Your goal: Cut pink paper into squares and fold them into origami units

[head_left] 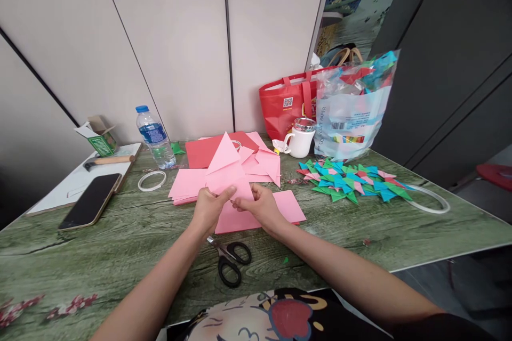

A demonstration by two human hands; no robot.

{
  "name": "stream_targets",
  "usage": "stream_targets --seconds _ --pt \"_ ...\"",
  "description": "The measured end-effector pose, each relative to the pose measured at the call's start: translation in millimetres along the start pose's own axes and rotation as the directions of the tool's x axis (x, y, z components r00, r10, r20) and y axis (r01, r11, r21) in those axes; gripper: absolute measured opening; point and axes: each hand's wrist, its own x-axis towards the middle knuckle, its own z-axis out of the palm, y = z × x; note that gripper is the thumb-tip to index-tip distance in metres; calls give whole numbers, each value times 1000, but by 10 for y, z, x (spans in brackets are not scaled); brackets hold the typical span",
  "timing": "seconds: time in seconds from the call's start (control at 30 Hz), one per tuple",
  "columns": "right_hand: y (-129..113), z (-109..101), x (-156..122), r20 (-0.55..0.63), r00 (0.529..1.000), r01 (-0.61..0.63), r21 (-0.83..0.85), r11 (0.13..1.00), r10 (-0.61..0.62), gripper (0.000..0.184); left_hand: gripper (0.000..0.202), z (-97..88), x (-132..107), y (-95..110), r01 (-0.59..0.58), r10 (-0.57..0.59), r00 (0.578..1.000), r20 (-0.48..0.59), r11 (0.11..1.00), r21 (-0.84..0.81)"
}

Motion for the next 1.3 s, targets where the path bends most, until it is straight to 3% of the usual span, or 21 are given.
stream_targets --seconds 0.33,0.67,0.83,0.93,1.13,1.3 --pt "-45 14 8 0 999 -53 82 995 53 25 31 -12 11 44 -60 60 998 -2 997 -47" --pt "38 -111 100 -70 995 -60 157 986 72 32 34 -87 94 171 -92 76 985 -154 990 -102" --pt "22 -180 163 -149 987 -36 202 979 67 32 36 -134 141 255 -216 168 941 -293 966 -143" --pt "-2 -188 178 -166 986 7 221 975 30 31 35 -136 145 219 -184 153 954 -256 978 -100" --pt "36 -116 127 15 998 -65 139 988 63 36 31 -89 97 37 -56 55 995 -80 998 -17" --pt "52 -138 134 -62 998 -11 108 994 17 31 29 -80 89 104 -13 14 1000 24 1000 -20"
